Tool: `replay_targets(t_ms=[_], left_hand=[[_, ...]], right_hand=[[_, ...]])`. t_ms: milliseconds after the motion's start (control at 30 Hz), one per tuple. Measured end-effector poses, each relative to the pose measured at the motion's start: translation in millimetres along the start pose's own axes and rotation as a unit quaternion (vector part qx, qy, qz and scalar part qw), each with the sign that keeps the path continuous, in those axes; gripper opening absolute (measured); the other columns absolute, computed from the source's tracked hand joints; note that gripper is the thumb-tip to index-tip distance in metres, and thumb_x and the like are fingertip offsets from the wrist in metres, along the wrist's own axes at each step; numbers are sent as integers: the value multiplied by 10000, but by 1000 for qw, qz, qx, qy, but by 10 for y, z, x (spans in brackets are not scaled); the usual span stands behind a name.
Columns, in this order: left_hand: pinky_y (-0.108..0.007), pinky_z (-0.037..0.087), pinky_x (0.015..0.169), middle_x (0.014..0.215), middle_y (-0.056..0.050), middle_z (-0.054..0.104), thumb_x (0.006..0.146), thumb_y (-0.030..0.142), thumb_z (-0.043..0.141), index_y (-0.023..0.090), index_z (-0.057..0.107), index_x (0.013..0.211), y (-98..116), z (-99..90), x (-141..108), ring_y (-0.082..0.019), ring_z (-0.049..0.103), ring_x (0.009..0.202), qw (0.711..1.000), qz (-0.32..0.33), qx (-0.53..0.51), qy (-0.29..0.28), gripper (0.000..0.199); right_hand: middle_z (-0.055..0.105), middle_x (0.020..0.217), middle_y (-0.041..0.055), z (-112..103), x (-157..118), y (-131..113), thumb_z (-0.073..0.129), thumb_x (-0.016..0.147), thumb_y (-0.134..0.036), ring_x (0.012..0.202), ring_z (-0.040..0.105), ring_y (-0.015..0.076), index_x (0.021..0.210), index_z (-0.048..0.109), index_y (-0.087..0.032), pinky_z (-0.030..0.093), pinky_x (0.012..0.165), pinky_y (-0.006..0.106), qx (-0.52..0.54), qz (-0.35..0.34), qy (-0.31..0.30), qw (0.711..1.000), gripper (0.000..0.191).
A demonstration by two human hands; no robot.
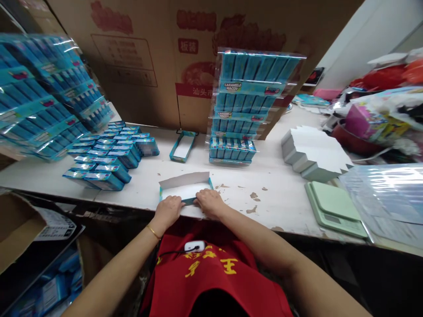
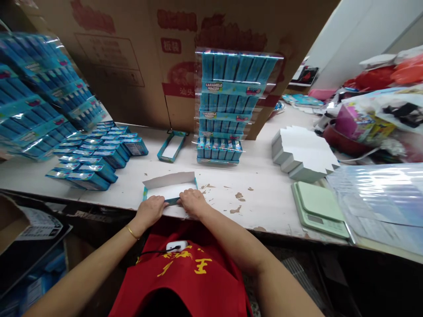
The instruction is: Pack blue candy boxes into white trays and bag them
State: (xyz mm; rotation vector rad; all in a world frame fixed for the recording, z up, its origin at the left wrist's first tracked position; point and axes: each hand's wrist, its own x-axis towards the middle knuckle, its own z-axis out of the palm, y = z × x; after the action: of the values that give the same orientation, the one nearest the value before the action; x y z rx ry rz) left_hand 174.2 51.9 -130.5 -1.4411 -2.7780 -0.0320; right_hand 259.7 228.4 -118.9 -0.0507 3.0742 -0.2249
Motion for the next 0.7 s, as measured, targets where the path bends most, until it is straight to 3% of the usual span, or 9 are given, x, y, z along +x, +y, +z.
replay_targets(t_ms=[67,167,267,367,433,500,567,600,700], left_hand=[[-315,410,648,778,-93,574,879,309,341,159,552,814,23,-11,-26,-217,534,781,1000,11,-11,-5,267],[-332,425,731,877,-94,568,869,313,373,158,559,807,57,-66,-77,-209,521,841,998,50,-44,17,250],[-366,407,839,1077,-127,533,855,373,396,141,571,911,1,-213,-30,-231,493,969,991,16,-85,102,296],[-390,335,945,1219,-132,486,864,375,352,148,542,1093,-210,-385,180,-248,434,1110,972,-80,-129,178,375],[-368,323,959,1207,-112,524,845,367,365,165,559,1103,-402,-444,374,-238,450,1114,970,-88,-193,118,381],[-322,348,935,1129,-87,593,792,368,429,176,609,1031,-575,-440,559,-223,501,1058,958,-51,-280,-29,355],[-291,376,894,1039,-59,641,730,376,494,193,635,965,-683,-397,698,-216,534,998,928,-16,-334,-162,330],[-283,386,874,1003,-48,653,702,379,525,201,637,950,-707,-370,744,-215,543,974,920,-5,-338,-200,325],[-262,406,808,946,-42,652,670,356,579,215,627,933,-675,-299,791,-203,563,899,948,25,-249,-197,303]], right_hand=[[604,925,99,-111,57,18,412,894,-396,895,531,211,941,599,-158,390,763,316,24,-20,26,999,307],[525,1153,137,-295,258,120,486,864,-357,1085,445,235,1170,495,-155,329,903,357,36,6,130,991,367],[574,1096,120,-362,465,283,479,857,-217,1046,492,232,1144,522,-177,360,875,347,6,45,69,997,293],[628,1010,64,-274,481,409,396,869,-126,950,556,191,1082,569,-222,405,805,297,-1,5,-4,1000,291],[567,1162,58,-203,408,453,378,888,-157,1048,513,178,1171,517,-221,389,857,283,13,-51,4,999,322],[488,1269,60,-181,357,477,354,914,-240,1130,458,171,1239,462,-196,361,908,270,46,-91,9,995,345],[512,1245,51,-218,379,492,327,927,-313,1108,482,171,1242,466,-202,372,891,258,81,-70,-18,994,362],[545,1206,43,-251,417,498,340,922,-336,1072,511,174,1230,480,-218,388,860,254,85,-47,-42,994,359],[607,1101,34,-347,560,502,509,837,-375,978,562,200,1142,552,-250,418,768,248,45,-19,-103,993,332]])
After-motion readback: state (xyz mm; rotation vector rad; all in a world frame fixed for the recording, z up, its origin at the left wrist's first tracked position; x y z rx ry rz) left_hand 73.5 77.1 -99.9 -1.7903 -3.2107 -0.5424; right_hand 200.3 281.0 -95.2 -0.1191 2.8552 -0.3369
